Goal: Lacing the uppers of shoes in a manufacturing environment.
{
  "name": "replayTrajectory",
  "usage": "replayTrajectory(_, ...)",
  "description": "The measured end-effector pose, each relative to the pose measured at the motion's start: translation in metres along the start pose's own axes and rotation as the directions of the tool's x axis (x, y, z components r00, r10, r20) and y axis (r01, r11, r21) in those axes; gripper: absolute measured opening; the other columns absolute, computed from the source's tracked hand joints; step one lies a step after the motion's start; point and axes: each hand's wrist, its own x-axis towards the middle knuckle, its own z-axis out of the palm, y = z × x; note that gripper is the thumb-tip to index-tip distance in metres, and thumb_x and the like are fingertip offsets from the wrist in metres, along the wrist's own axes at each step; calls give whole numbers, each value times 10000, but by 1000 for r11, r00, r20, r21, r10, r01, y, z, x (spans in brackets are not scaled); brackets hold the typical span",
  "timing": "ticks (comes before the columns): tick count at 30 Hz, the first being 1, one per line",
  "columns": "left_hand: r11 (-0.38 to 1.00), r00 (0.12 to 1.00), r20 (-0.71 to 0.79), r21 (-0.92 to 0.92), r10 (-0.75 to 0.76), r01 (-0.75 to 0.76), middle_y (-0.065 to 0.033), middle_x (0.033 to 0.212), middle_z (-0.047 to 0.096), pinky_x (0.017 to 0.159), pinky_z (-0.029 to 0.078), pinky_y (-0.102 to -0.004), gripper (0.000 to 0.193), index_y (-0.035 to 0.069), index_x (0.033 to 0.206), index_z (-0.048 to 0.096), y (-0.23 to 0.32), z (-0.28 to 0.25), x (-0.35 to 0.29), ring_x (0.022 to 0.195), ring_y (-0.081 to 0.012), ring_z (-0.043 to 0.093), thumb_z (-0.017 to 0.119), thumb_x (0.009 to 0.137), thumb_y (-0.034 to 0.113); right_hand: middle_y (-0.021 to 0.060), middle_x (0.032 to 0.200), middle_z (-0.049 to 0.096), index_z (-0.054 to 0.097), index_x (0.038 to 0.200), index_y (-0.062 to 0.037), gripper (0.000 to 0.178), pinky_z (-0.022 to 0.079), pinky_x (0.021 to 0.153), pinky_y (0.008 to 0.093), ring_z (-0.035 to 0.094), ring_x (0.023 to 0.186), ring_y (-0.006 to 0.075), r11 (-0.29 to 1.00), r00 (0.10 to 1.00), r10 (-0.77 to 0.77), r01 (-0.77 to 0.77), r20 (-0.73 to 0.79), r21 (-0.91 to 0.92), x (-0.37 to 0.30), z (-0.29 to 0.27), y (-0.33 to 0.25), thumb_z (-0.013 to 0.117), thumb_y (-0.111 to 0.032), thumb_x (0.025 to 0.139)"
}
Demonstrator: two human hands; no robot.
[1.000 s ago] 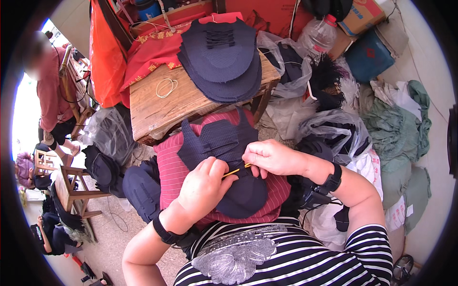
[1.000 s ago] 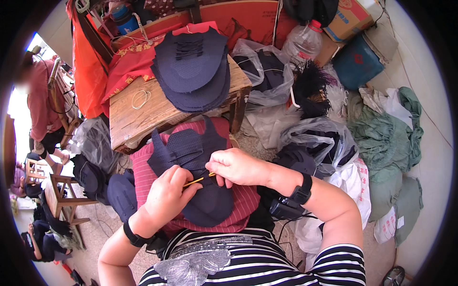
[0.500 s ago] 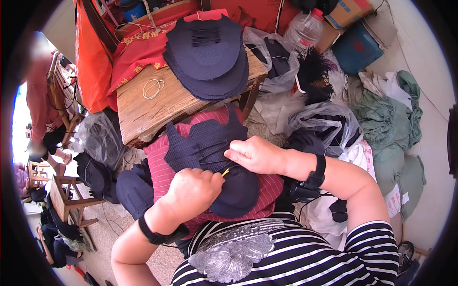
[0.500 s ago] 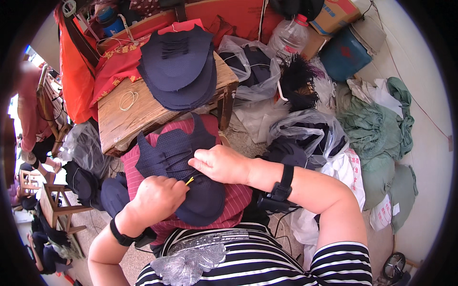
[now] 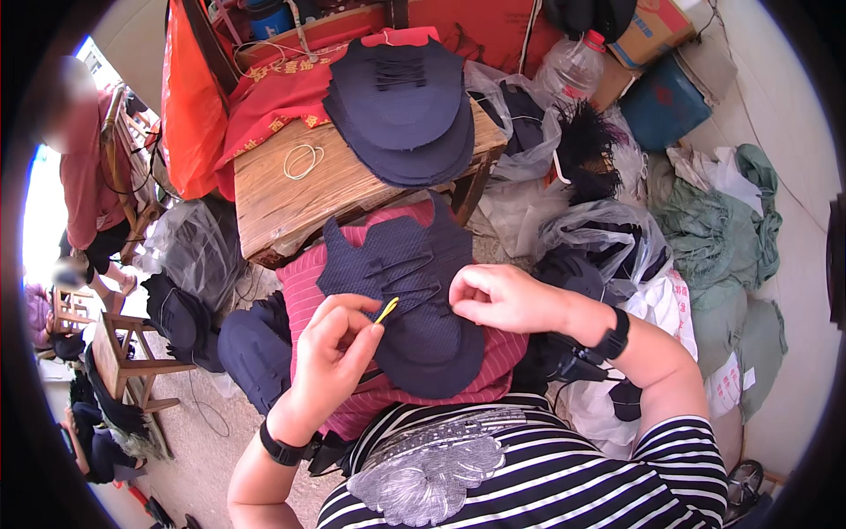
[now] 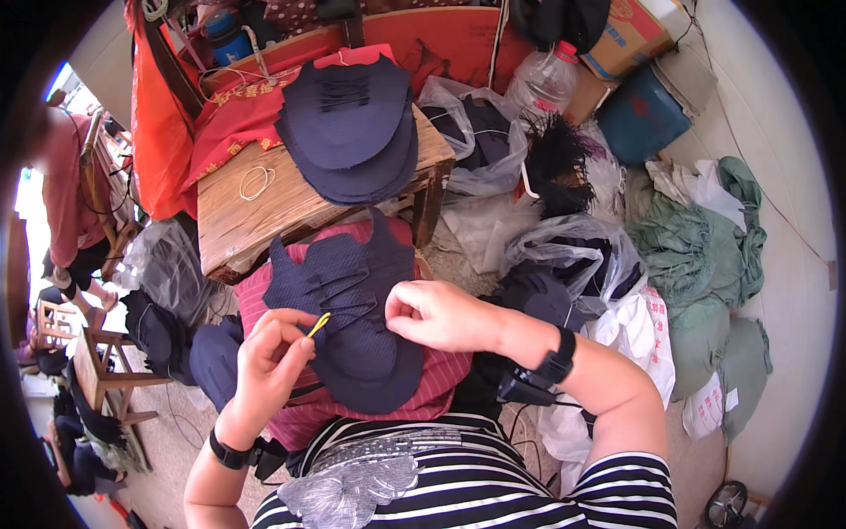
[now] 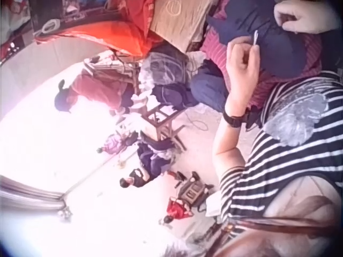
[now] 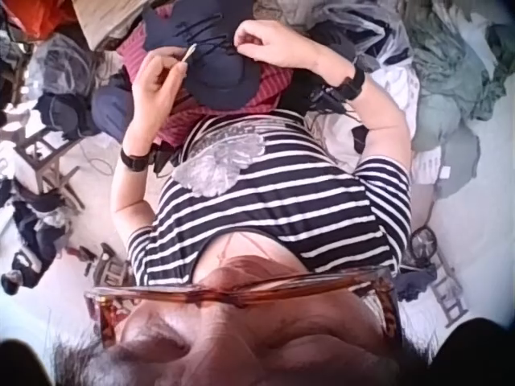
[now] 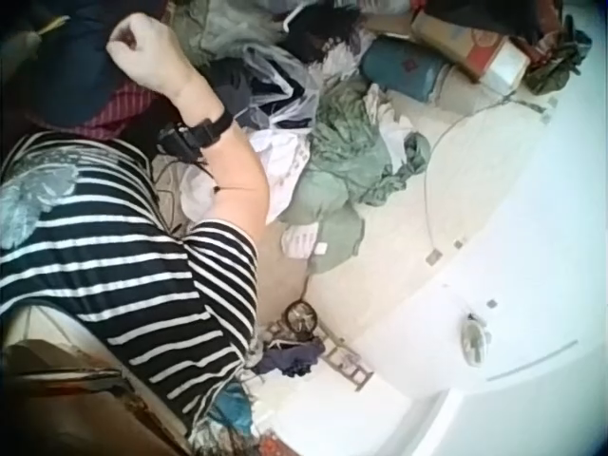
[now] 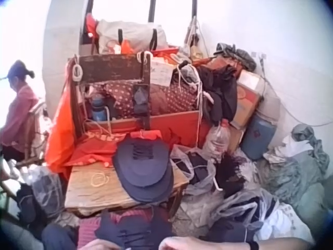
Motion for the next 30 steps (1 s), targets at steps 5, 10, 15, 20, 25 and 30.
replayTrajectory(5, 944, 989, 53, -296, -138, 148, -157, 1255, 639, 709, 559, -240, 95, -7, 915, 582, 3, 7, 8, 800, -113, 678, 613, 1001, 18, 136, 1085, 559, 512, 1163, -35, 389, 578, 657, 402, 676, 780, 292, 787, 897, -438, 417, 65, -454, -26, 4, -20, 708, -33, 828)
replayTrajectory(10, 835, 977, 146, -510, -154, 208, -259, 1393, 608, 798, 602, -317, 149, 36, 917, 563, 10, 10, 21, 992, -259, 753, 546, 1052, 96, 126, 1017, 549, 585, 1006, -26, 237, 590, 574, 352, 677, 693, 245, 512, 833, -519, 481, 191, -712, -21, 16, -11, 691, -89, 803)
replayTrajectory(15, 581, 964, 173, -771, -202, 260, -273, 1328, 629, 983, 598, -408, 82, 77, 962, 562, 6, 22, 27, 1174, -364, 693, 598, 1036, 81, 101, 917, 553, 604, 910, -13, 167, 576, 502, 325, 655, 579, 183, 233, 750, -559, 551, 353, -802, -17, 18, -6, 650, -128, 798)
replayTrajectory(20, 639, 974, 59, -746, -217, 187, -219, 1220, 680, 893, 602, -332, 109, 80, 989, 550, 8, 33, 33, 1079, -282, 727, 633, 1004, 11, 100, 916, 559, 586, 946, -13, 171, 564, 491, 346, 653, 551, 202, 367, 774, -560, 551, 295, -750, -11, 14, -1, 631, -101, 806)
replayTrajectory(25, 688, 954, 37, -685, -296, 240, -157, 1133, 717, 832, 589, -292, 133, 29, 1127, 619, 2, 31, 33, 985, -216, 735, 652, 999, 12, 100, 900, 552, 548, 918, -25, 170, 559, 496, 369, 658, 560, 235, 450, 730, -608, 640, 311, -623, -11, 14, -12, 641, -101, 798)
replayTrajectory(30, 726, 949, 89, -623, -303, 291, -127, 1098, 733, 830, 578, -280, 236, -8, 1248, 646, -6, 30, 30, 950, -183, 736, 643, 1018, 43, 103, 897, 541, 541, 952, -35, 240, 558, 509, 361, 665, 613, 236, 342, 769, -487, 604, 415, -720, -10, 15, -4, 677, -118, 773)
